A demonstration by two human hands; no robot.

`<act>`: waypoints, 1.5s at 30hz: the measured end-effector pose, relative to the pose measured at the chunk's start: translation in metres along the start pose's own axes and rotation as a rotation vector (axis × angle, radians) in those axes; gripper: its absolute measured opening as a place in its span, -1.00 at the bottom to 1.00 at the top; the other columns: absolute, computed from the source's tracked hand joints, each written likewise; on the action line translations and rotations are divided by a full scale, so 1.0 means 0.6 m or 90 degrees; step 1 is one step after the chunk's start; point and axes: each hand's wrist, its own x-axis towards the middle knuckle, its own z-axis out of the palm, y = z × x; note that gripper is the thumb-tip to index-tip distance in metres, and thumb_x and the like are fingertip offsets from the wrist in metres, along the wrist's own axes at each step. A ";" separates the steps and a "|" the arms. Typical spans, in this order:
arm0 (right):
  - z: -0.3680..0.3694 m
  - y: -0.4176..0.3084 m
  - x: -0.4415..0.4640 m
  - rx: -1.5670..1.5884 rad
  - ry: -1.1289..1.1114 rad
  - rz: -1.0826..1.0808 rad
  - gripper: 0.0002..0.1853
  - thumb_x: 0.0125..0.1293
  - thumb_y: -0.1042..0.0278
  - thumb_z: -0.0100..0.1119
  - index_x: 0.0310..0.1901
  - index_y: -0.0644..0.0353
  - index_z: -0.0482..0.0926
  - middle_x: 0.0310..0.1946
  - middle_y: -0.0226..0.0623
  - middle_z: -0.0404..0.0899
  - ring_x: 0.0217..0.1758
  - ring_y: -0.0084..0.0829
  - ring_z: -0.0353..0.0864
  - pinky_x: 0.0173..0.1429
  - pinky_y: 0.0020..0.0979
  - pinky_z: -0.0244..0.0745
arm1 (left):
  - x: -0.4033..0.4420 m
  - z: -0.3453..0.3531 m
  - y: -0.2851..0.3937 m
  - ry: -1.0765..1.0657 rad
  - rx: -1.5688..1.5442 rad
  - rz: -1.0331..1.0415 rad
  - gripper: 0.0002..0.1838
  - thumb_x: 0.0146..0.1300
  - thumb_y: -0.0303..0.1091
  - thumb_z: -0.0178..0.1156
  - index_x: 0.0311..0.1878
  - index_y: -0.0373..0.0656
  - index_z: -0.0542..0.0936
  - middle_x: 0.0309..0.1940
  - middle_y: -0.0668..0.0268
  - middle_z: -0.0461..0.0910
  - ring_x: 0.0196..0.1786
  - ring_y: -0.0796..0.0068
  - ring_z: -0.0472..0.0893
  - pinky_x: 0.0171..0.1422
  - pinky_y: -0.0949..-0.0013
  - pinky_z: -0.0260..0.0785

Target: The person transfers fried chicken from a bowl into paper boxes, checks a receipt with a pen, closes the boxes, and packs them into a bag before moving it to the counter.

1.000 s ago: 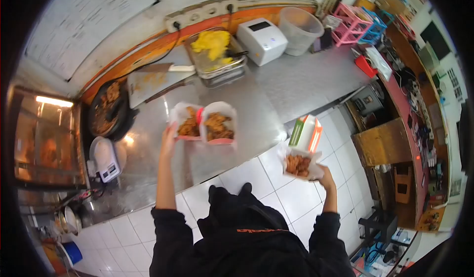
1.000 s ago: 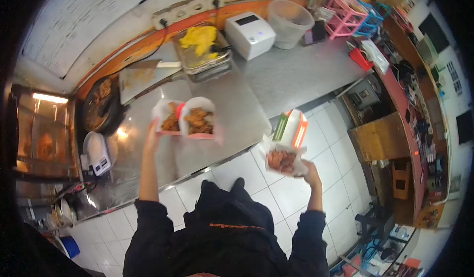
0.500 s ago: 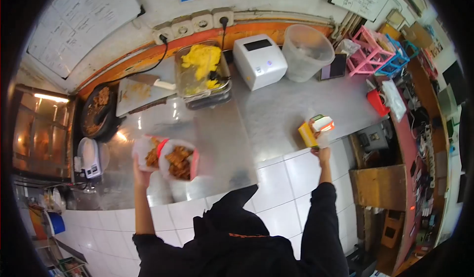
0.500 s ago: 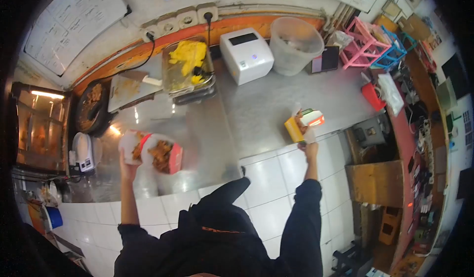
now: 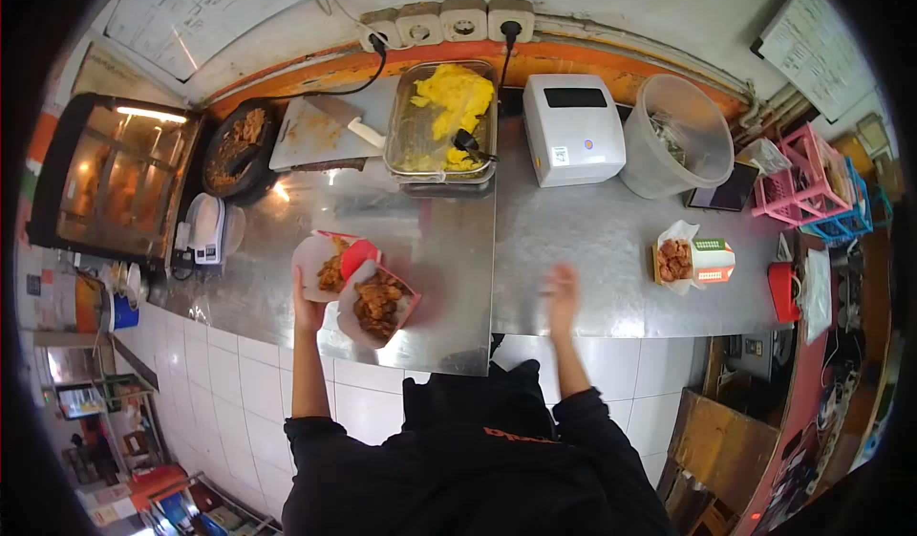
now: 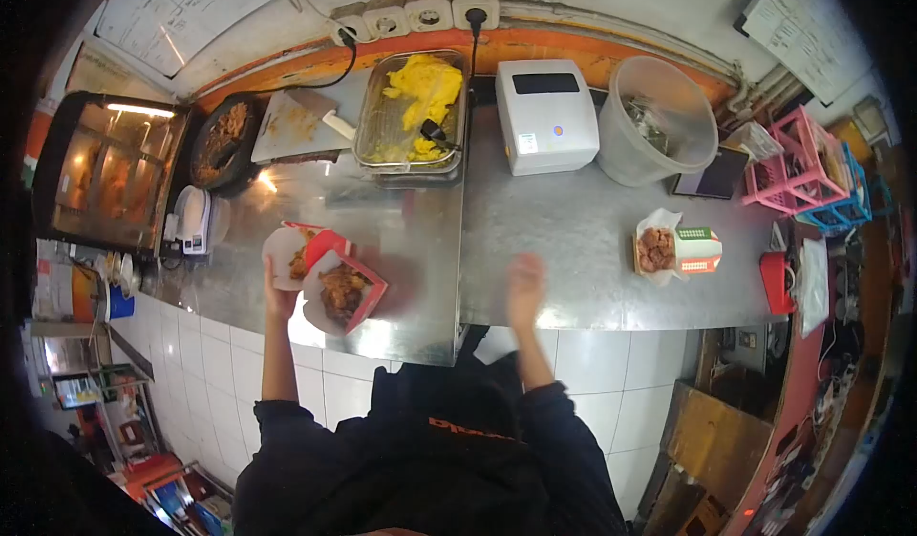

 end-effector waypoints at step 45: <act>-0.817 -0.102 0.271 0.561 0.409 0.224 -0.46 0.36 -0.09 -0.09 0.10 0.25 0.28 0.12 -0.16 0.32 0.15 -0.19 0.40 0.23 -0.19 0.28 | -0.224 0.822 -0.634 0.103 0.768 0.204 -0.42 0.36 -0.23 -0.09 0.36 -0.33 0.12 0.36 -0.03 0.08 0.40 -0.02 0.01 0.44 0.05 -0.24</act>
